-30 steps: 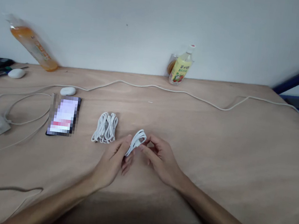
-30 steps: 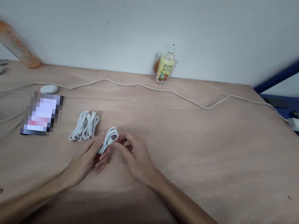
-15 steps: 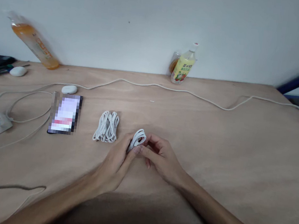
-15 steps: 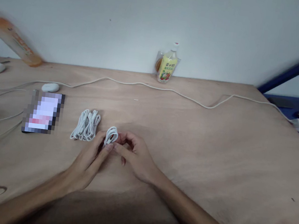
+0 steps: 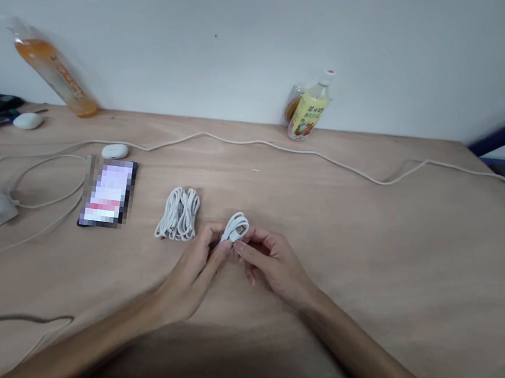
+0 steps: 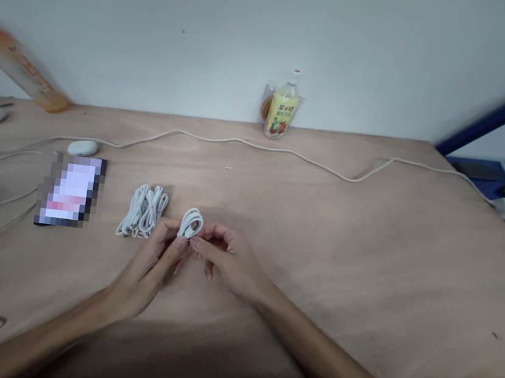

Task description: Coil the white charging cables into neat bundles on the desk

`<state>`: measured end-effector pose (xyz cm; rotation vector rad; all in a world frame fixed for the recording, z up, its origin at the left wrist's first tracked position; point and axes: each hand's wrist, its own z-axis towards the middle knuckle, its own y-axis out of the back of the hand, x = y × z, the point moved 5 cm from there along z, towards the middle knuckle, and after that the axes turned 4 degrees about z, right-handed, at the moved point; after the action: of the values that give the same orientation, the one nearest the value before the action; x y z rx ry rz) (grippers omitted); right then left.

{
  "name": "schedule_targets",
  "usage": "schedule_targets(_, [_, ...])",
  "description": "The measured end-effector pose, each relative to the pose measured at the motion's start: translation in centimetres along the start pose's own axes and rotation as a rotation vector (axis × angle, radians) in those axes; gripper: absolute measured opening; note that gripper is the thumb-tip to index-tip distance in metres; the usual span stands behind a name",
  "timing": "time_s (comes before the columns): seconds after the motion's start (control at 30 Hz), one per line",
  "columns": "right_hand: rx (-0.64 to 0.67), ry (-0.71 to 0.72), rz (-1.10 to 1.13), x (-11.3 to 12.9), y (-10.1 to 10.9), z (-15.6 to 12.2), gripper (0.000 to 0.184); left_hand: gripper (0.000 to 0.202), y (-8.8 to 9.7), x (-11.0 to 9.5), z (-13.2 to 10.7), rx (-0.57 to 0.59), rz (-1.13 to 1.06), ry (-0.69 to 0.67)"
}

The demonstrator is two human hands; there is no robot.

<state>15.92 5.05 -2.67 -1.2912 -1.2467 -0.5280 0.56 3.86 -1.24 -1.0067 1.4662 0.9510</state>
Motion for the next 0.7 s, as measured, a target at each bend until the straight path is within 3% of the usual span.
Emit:
schedule_targets(0.13, [0.013, 0.001, -0.037, 0.0, -0.1, -0.1, 0.046, 0.023, 0.1, -0.3, 0.0, -0.032, 0.114, -0.091])
schedule_targets(0.4, [0.080, -0.037, 0.028, -0.8, -0.2, -0.1, 0.046, 0.028, -0.3, -0.2, 0.2, 0.021, 0.109, -0.084])
schedule_targets(0.6, [0.008, -0.115, 0.195, -1.2, -0.5, -0.3, 0.040, 0.024, -0.2, -0.4, 0.1, -0.029, 0.136, -0.077])
schedule_targets(0.7, [-0.055, -0.152, 0.266, -1.0, -0.6, -0.5, 0.036, 0.021, -0.3, -0.5, 0.2, -0.002, 0.177, -0.108])
